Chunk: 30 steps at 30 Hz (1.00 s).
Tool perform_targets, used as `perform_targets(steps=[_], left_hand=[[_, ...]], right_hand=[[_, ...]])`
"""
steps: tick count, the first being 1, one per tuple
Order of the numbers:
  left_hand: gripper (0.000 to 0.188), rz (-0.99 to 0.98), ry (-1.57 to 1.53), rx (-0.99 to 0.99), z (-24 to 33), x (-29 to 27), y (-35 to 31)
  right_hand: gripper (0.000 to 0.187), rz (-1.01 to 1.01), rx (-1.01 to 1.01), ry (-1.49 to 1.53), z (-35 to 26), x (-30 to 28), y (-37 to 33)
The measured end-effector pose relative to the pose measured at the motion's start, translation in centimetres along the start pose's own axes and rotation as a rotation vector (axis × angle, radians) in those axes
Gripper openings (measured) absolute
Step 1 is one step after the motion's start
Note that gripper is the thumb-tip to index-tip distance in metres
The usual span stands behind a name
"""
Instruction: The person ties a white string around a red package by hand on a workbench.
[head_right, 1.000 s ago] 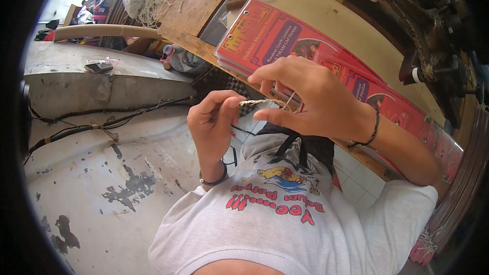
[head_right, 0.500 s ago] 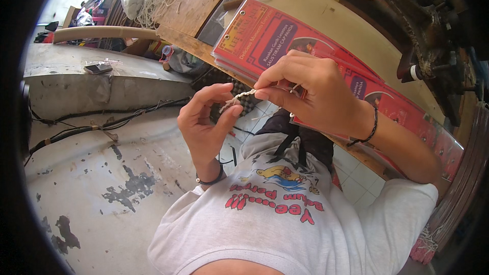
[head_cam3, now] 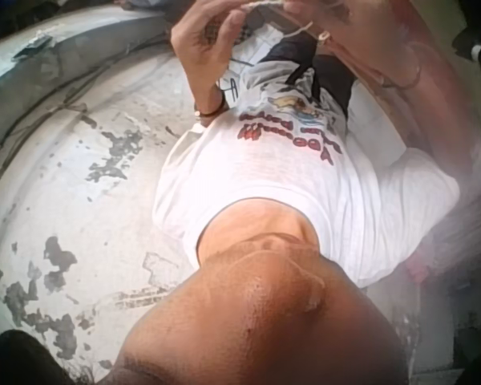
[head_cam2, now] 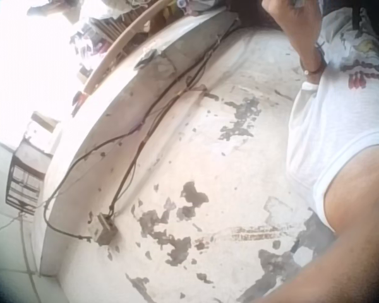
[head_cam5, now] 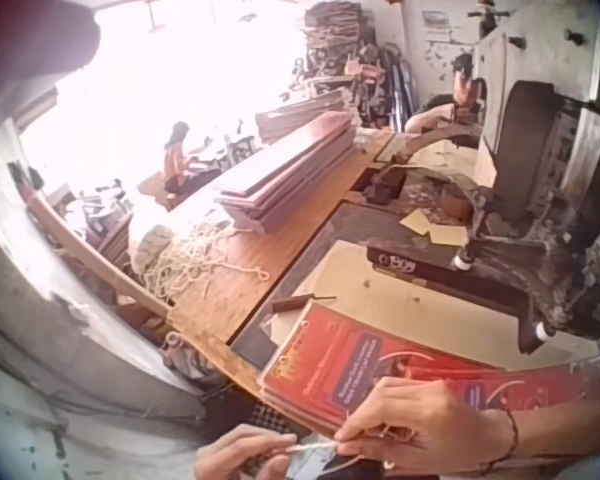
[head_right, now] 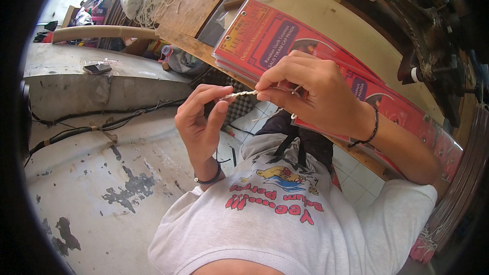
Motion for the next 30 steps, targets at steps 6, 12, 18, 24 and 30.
perform_targets(steps=[6, 12, 18, 24, 30], left_hand=[[0.023, 0.005, 0.049, 0.033, 0.5, 0.1, 0.3], [0.014, 0.034, 0.023, 0.050, 0.1, 0.2, 0.3], [0.009, -0.020, -0.094, 0.057, -0.7, -0.3, -0.3], [0.003, 0.032, -0.280, -0.089, -1.0, -0.3, -0.5], [0.003, 0.097, -0.293, -0.159, -1.1, -0.5, -0.4]], right_hand=[[0.012, -0.016, 0.002, -0.004, 0.0, 0.1, 0.0], [0.013, -0.026, -0.029, -0.016, -0.1, 0.1, 0.0], [0.012, 0.003, -0.019, -0.048, 0.2, 0.5, -0.4], [0.011, -0.011, -0.039, -0.059, 0.0, 0.5, -0.3], [0.011, -0.013, -0.061, -0.057, -0.1, 0.5, -0.3]])
Point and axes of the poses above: each hand's wrist, its own y-axis towards the middle knuckle, its own x-axis out of the palm, z = x × y, the point moved 5 cm from there along y, towards the middle knuckle, and after that the axes turned 10 degrees about z, right-handed, at the moved point
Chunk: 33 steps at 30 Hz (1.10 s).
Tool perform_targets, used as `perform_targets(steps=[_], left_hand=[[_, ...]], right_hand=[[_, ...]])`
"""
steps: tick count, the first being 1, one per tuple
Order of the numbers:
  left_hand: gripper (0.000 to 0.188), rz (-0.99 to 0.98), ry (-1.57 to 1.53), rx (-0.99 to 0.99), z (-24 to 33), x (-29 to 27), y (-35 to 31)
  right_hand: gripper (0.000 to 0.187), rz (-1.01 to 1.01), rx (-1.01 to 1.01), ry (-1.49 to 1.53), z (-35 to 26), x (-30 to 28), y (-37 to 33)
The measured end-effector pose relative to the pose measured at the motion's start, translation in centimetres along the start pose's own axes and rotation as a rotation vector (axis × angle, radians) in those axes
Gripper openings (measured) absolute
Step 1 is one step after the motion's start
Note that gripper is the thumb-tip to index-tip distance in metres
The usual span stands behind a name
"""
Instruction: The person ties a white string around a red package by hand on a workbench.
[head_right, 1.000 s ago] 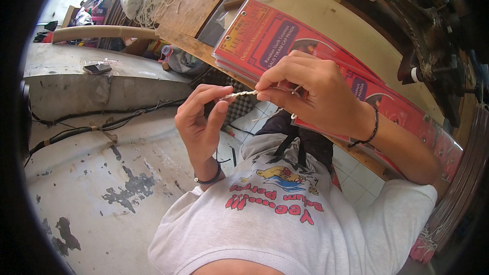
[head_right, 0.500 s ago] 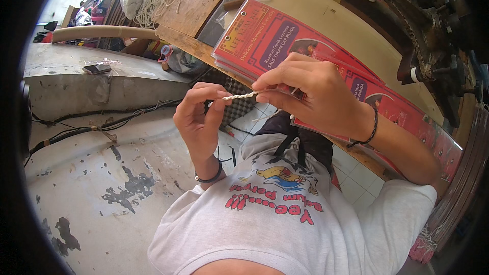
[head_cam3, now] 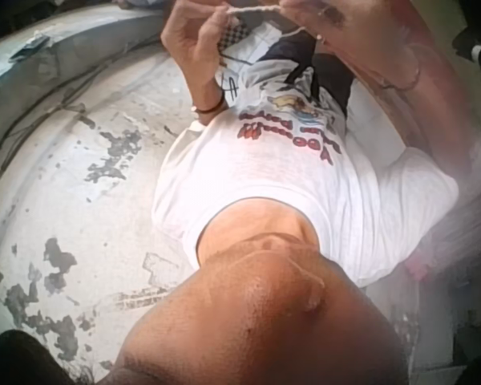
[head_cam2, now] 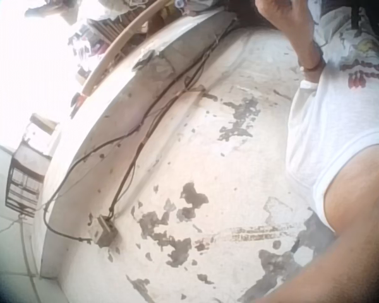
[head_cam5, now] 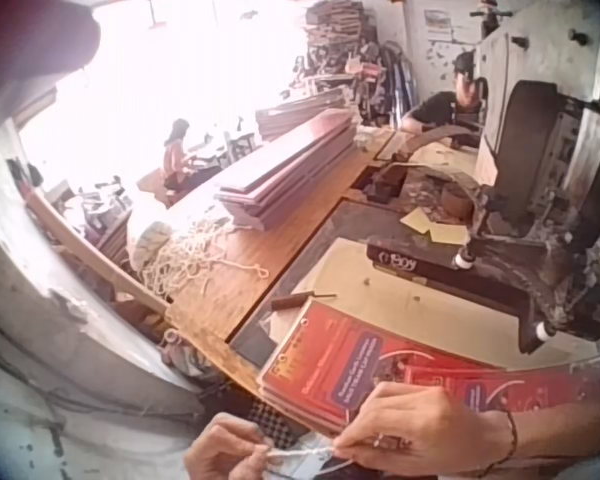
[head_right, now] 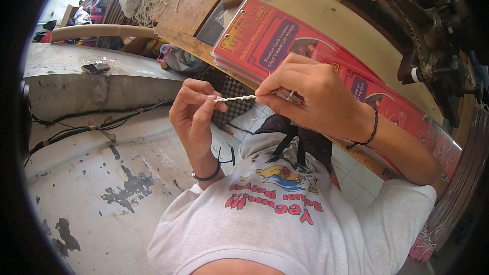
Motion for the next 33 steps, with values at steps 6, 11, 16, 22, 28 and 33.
perform_targets(steps=[6, 11, 16, 22, 28, 33], left_hand=[[0.007, 0.094, 0.026, -0.032, -0.03, 0.01, -0.19], [0.007, 0.144, 0.000, -0.019, -0.36, -0.52, 0.00], [0.009, 0.091, 0.042, -0.058, -0.18, -0.20, 0.18], [0.010, -0.012, -0.065, -0.090, -0.52, -0.38, -0.02], [0.025, -0.042, -0.107, -0.083, -0.76, -0.70, -0.54], [0.040, 0.048, 0.272, 0.268, -0.01, -0.95, -0.14]], right_hand=[[0.011, -0.001, -0.014, 0.024, -0.06, 0.15, -0.03], [0.011, -0.007, -0.036, 0.016, -0.09, 0.12, 0.03], [0.010, -0.034, 0.005, 0.024, -0.01, 0.09, 0.04], [0.009, -0.022, 0.092, 0.067, 0.33, 0.08, -0.09], [0.009, -0.003, 0.056, 0.040, 0.18, -0.09, 0.07], [0.010, -0.002, 0.110, 0.057, 0.27, -0.08, -0.03]])
Point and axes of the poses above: each hand's wrist, its own y-axis towards the middle knuckle, its own x-axis out of the palm, z = x × y, the point moved 5 cm from there along y, towards the middle knuckle, and after that the axes turned 10 degrees about z, right-handed, at the moved point
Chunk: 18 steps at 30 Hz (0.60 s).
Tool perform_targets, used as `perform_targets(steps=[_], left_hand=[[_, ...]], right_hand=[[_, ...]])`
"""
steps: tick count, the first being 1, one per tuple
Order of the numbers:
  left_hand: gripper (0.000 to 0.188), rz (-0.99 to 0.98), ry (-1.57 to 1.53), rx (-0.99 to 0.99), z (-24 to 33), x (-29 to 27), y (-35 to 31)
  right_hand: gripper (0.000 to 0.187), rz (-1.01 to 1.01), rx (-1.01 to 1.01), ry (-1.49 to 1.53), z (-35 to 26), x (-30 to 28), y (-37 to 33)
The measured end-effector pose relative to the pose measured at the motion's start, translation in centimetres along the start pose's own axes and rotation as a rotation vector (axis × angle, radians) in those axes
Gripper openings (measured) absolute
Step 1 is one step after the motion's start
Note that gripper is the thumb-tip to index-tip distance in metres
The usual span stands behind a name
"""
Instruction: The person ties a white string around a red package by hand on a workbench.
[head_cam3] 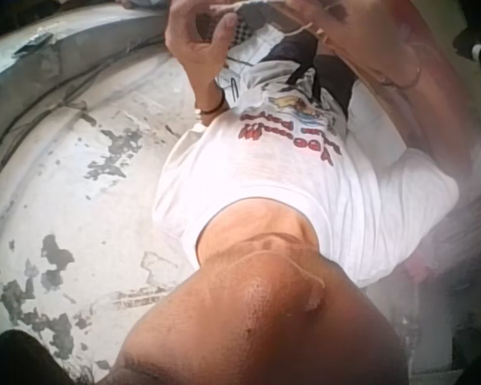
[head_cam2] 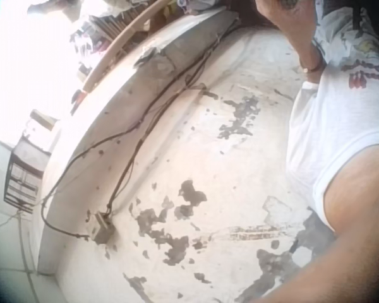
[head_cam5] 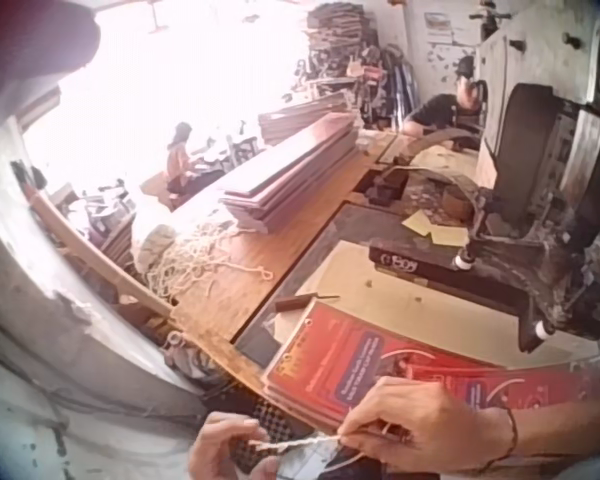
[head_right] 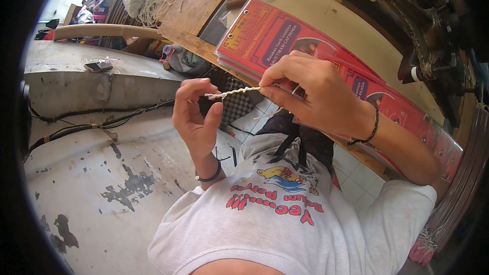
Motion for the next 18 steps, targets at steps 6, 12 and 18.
perform_targets(steps=[6, 12, 18], left_hand=[[0.041, 0.111, 0.315, 0.301, 2.0, -0.1, -0.2], [0.030, 0.081, 0.425, 0.342, 2.4, 0.9, 0.1], [0.030, 0.023, 0.306, 0.274, 1.9, 0.6, 0.3]], right_hand=[[0.011, -0.006, 0.019, 0.007, -0.1, 0.0, 0.0], [0.011, -0.003, 0.007, 0.009, 0.1, 0.0, 0.0], [0.010, 0.006, 0.046, 0.044, 0.3, 0.2, -0.2]])
Point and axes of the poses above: each hand's wrist, its own y-axis towards the middle knuckle, its own x-axis out of the palm, z = x × y, the point moved 5 cm from there along y, towards the middle knuckle, and after that the axes turned 10 degrees about z, right-handed, at the moved point
